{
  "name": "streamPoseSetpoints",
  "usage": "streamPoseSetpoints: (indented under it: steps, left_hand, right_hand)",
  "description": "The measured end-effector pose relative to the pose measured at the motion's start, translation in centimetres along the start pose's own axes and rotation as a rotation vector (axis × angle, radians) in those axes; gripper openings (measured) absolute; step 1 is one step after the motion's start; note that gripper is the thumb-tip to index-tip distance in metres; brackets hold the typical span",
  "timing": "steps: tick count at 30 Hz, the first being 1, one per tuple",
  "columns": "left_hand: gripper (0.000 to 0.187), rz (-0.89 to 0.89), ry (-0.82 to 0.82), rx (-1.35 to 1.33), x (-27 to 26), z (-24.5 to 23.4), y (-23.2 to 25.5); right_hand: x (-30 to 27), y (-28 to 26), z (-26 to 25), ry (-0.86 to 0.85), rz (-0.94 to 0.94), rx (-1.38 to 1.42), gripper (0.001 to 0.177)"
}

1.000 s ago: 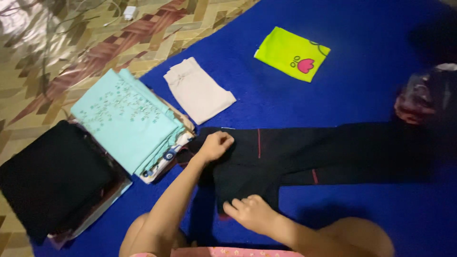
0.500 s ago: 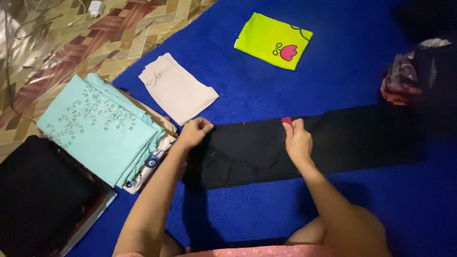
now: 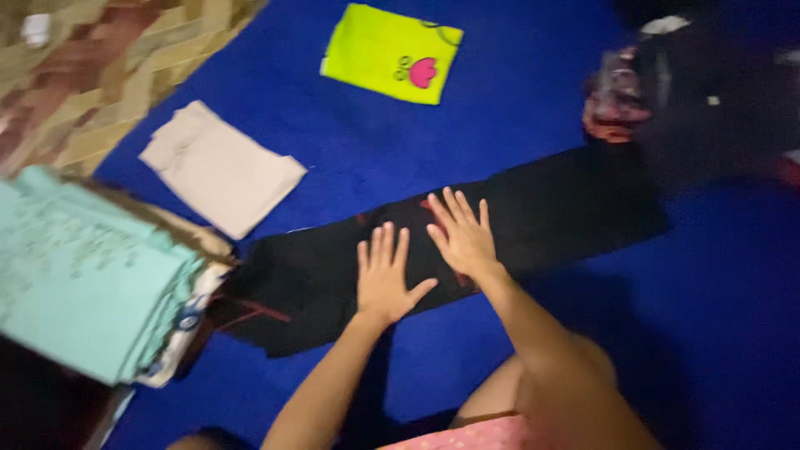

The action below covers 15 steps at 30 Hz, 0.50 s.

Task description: The person folds a black shirt, a white shirt, a patterned shirt, and a plaid shirt one at a time on a blue mat. They spread each item out, fold the sleeves and sides, and place them into a growing stack.

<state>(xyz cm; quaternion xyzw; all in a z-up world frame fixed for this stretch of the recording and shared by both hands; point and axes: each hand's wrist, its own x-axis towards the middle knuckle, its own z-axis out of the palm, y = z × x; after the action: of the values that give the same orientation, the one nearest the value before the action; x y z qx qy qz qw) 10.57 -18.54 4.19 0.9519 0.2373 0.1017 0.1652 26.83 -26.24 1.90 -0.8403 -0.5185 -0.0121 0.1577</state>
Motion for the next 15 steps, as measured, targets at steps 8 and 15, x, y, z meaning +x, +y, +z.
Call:
streamPoseSetpoints:
  steps: [8, 15]
  left_hand:
    - [0.100, -0.007, -0.037, 0.101, 0.5, -0.3, 0.9]
    - [0.102, 0.010, -0.007, 0.119, 0.9, 0.2, 1.5]
  right_hand:
    - [2.7, 9.5, -1.6, -0.058, 0.222, -0.130, 0.050]
    - [0.6, 18.5, -3.0, 0.248, 0.800, -0.278, 0.046]
